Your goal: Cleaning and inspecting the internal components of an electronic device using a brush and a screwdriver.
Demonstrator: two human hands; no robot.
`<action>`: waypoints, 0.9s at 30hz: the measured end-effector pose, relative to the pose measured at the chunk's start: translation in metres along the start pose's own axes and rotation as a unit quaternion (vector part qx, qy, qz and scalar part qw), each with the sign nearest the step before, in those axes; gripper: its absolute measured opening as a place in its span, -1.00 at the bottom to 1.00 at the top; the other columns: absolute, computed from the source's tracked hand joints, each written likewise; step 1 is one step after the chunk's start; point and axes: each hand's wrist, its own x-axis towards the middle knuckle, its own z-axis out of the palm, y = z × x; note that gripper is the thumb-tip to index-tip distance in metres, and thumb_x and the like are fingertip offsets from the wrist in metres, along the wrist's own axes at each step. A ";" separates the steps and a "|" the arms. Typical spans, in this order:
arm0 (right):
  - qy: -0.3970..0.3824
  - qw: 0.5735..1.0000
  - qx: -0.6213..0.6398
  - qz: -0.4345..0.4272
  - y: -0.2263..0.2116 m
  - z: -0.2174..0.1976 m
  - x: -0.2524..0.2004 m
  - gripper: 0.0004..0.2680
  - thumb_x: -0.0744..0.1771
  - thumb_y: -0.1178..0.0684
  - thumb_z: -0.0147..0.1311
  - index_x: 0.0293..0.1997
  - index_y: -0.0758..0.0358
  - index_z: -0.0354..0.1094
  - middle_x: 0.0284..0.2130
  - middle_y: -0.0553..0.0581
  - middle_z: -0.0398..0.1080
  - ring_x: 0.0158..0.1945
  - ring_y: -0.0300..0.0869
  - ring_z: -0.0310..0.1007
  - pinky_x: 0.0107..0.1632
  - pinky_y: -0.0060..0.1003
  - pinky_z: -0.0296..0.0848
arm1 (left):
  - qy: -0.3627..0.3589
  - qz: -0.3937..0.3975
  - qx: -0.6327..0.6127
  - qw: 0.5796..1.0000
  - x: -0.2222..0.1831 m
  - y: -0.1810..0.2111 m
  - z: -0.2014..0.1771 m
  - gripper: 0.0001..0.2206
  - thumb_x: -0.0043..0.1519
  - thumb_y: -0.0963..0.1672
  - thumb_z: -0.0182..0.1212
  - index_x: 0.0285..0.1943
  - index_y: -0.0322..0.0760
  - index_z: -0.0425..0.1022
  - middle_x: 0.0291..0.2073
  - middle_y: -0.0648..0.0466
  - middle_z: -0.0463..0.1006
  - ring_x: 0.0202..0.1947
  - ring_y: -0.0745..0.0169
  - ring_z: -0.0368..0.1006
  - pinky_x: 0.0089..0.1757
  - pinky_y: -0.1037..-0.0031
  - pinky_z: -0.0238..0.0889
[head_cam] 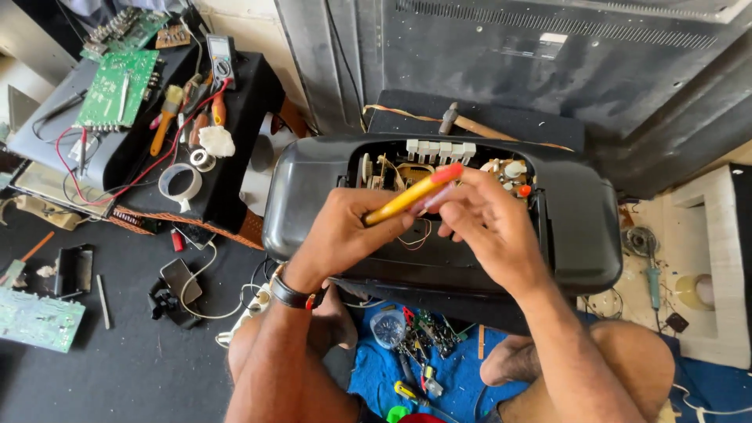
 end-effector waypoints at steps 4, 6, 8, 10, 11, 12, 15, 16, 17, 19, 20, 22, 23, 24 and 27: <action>0.004 0.999 0.027 0.024 0.022 0.010 0.000 -0.76 0.37 0.01 0.12 0.10 0.32 0.44 -0.48 0.18 0.53 -0.49 -0.21 0.55 -0.39 -0.34 0.58 | -0.057 -0.008 -0.007 0.998 -0.002 -0.004 0.001 -0.95 0.16 -0.24 0.33 -0.35 -0.31 0.66 -0.70 -0.02 0.48 -0.57 0.36 0.29 -0.50 0.46 0.14; 0.009 1.000 0.023 0.018 0.032 0.010 -0.004 -0.85 0.35 0.08 0.18 -0.06 0.30 0.53 -0.50 0.19 0.52 -0.57 -0.26 0.51 -0.45 -0.38 0.55 | -0.012 -0.043 0.037 0.998 -0.004 0.006 0.000 -0.88 0.14 -0.21 0.35 -0.48 -0.26 0.59 -0.72 0.05 0.43 -0.58 0.30 0.25 -0.45 0.44 0.19; 0.034 0.999 0.017 0.022 0.031 0.008 -0.007 -0.87 0.36 0.12 0.17 -0.07 0.33 0.52 -0.49 0.23 0.52 -0.57 -0.25 0.50 -0.46 -0.38 0.53 | 0.048 -0.026 0.102 0.993 -0.002 0.000 -0.003 -0.87 0.17 -0.16 0.40 -0.44 -0.21 0.58 -0.70 0.07 0.39 -0.61 0.27 0.27 -0.45 0.44 0.19; 0.058 0.998 0.009 0.021 0.030 0.006 -0.008 -0.88 0.36 0.15 0.16 -0.07 0.35 0.51 -0.48 0.26 0.52 -0.57 -0.24 0.49 -0.46 -0.38 0.52 | 0.112 -0.004 0.168 0.979 -0.002 -0.013 -0.008 -0.84 0.19 -0.12 0.45 -0.41 -0.17 0.57 -0.69 0.08 0.34 -0.63 0.24 0.29 -0.46 0.44 0.19; 0.072 0.997 -0.010 0.018 0.031 0.006 -0.009 -0.89 0.35 0.16 0.18 -0.09 0.35 0.51 -0.49 0.24 0.53 -0.58 -0.25 0.51 -0.48 -0.40 0.51 | 0.147 -0.004 0.227 0.963 -0.004 -0.022 -0.012 -0.90 0.24 -0.11 0.41 -0.31 -0.14 0.62 -0.65 0.11 0.35 -0.62 0.24 0.31 -0.44 0.44 0.20; 0.084 0.996 -0.031 0.010 0.032 0.005 -0.006 -0.90 0.34 0.16 0.21 -0.11 0.35 0.52 -0.50 0.22 0.54 -0.59 -0.25 0.52 -0.49 -0.43 0.50 | 0.184 -0.002 0.284 0.941 -0.004 -0.032 -0.017 -0.93 0.30 -0.10 0.36 -0.22 -0.12 0.67 -0.61 0.14 0.37 -0.61 0.24 0.33 -0.43 0.44 0.21; 0.094 0.990 -0.101 -0.016 0.031 0.012 -0.008 -0.91 0.33 0.19 0.23 -0.12 0.31 0.55 -0.61 0.20 0.47 -0.62 -0.25 0.48 -0.53 -0.47 0.41 | 0.203 -0.009 0.335 0.920 -0.009 -0.037 -0.020 -0.90 0.31 -0.09 0.33 -0.13 -0.13 0.67 -0.57 0.07 0.40 -0.56 -0.04 0.42 -0.43 0.25 0.28; 0.092 0.990 -0.101 -0.026 0.030 0.012 -0.004 -0.91 0.33 0.19 0.23 -0.12 0.31 0.55 -0.61 0.20 0.47 -0.62 -0.25 0.48 -0.53 -0.47 0.41 | 0.210 -0.004 0.337 0.918 -0.009 -0.036 -0.022 -0.90 0.31 -0.09 0.33 -0.13 -0.13 0.67 -0.57 0.07 0.40 -0.56 -0.04 0.42 -0.43 0.25 0.28; 0.086 0.991 -0.100 -0.020 0.029 0.012 -0.001 -0.91 0.33 0.19 0.22 -0.12 0.32 0.56 -0.63 0.22 0.46 -0.62 -0.24 0.49 -0.52 -0.46 0.41 | 0.207 -0.006 0.346 0.915 -0.008 -0.036 -0.023 -0.89 0.30 -0.08 0.32 -0.11 -0.12 0.68 -0.58 0.10 0.40 -0.57 -0.01 0.43 -0.44 0.28 0.30; 0.075 0.992 -0.097 -0.004 0.027 0.015 -0.005 -0.90 0.34 0.19 0.21 -0.12 0.34 0.56 -0.66 0.23 0.44 -0.62 -0.23 0.50 -0.51 -0.45 0.42 | 0.200 -0.020 0.353 0.914 -0.014 -0.037 -0.021 -0.88 0.30 -0.07 0.32 -0.09 -0.10 0.69 -0.59 0.12 0.40 -0.58 0.02 0.43 -0.45 0.31 0.31; 0.076 0.993 -0.090 0.004 0.027 0.014 -0.003 -0.90 0.34 0.17 0.22 -0.12 0.33 0.56 -0.66 0.22 0.45 -0.62 -0.24 0.50 -0.51 -0.45 0.41 | 0.201 -0.015 0.363 0.910 -0.013 -0.039 -0.021 -0.87 0.30 -0.06 0.31 -0.09 -0.08 0.69 -0.59 0.14 0.40 -0.58 0.03 0.44 -0.46 0.32 0.31; 0.077 0.994 -0.081 0.014 0.024 0.014 -0.002 -0.90 0.33 0.15 0.22 -0.13 0.32 0.56 -0.66 0.20 0.46 -0.62 -0.25 0.50 -0.51 -0.45 0.40 | 0.201 -0.012 0.375 0.905 -0.011 -0.039 -0.020 -0.87 0.30 -0.05 0.31 -0.08 -0.06 0.69 -0.59 0.15 0.40 -0.59 0.03 0.44 -0.47 0.32 0.31; 0.075 0.993 -0.084 0.018 0.023 0.015 -0.001 -0.90 0.34 0.15 0.22 -0.12 0.32 0.56 -0.68 0.20 0.45 -0.64 -0.26 0.46 -0.52 -0.46 0.38 | 0.197 -0.010 0.379 0.904 -0.010 -0.038 -0.019 -0.87 0.30 -0.06 0.31 -0.09 -0.08 0.69 -0.59 0.14 0.41 -0.60 0.04 0.44 -0.48 0.34 0.31; 0.076 0.993 -0.087 0.023 0.021 0.014 -0.002 -0.89 0.34 0.14 0.22 -0.12 0.32 0.56 -0.71 0.19 0.44 -0.66 -0.26 0.43 -0.53 -0.46 0.36 | 0.191 -0.006 0.381 0.904 -0.009 -0.037 -0.017 -0.87 0.30 -0.06 0.30 -0.09 -0.10 0.69 -0.59 0.14 0.42 -0.61 0.05 0.44 -0.49 0.35 0.30; 0.075 0.993 -0.089 0.025 0.022 0.013 -0.003 -0.90 0.34 0.14 0.22 -0.13 0.31 0.56 -0.69 0.20 0.47 -0.64 -0.25 0.47 -0.51 -0.46 0.40 | 0.186 -0.008 0.376 0.908 -0.007 -0.036 -0.016 -0.86 0.30 -0.07 0.31 -0.07 -0.13 0.69 -0.59 0.15 0.43 -0.60 0.10 0.44 -0.49 0.39 0.29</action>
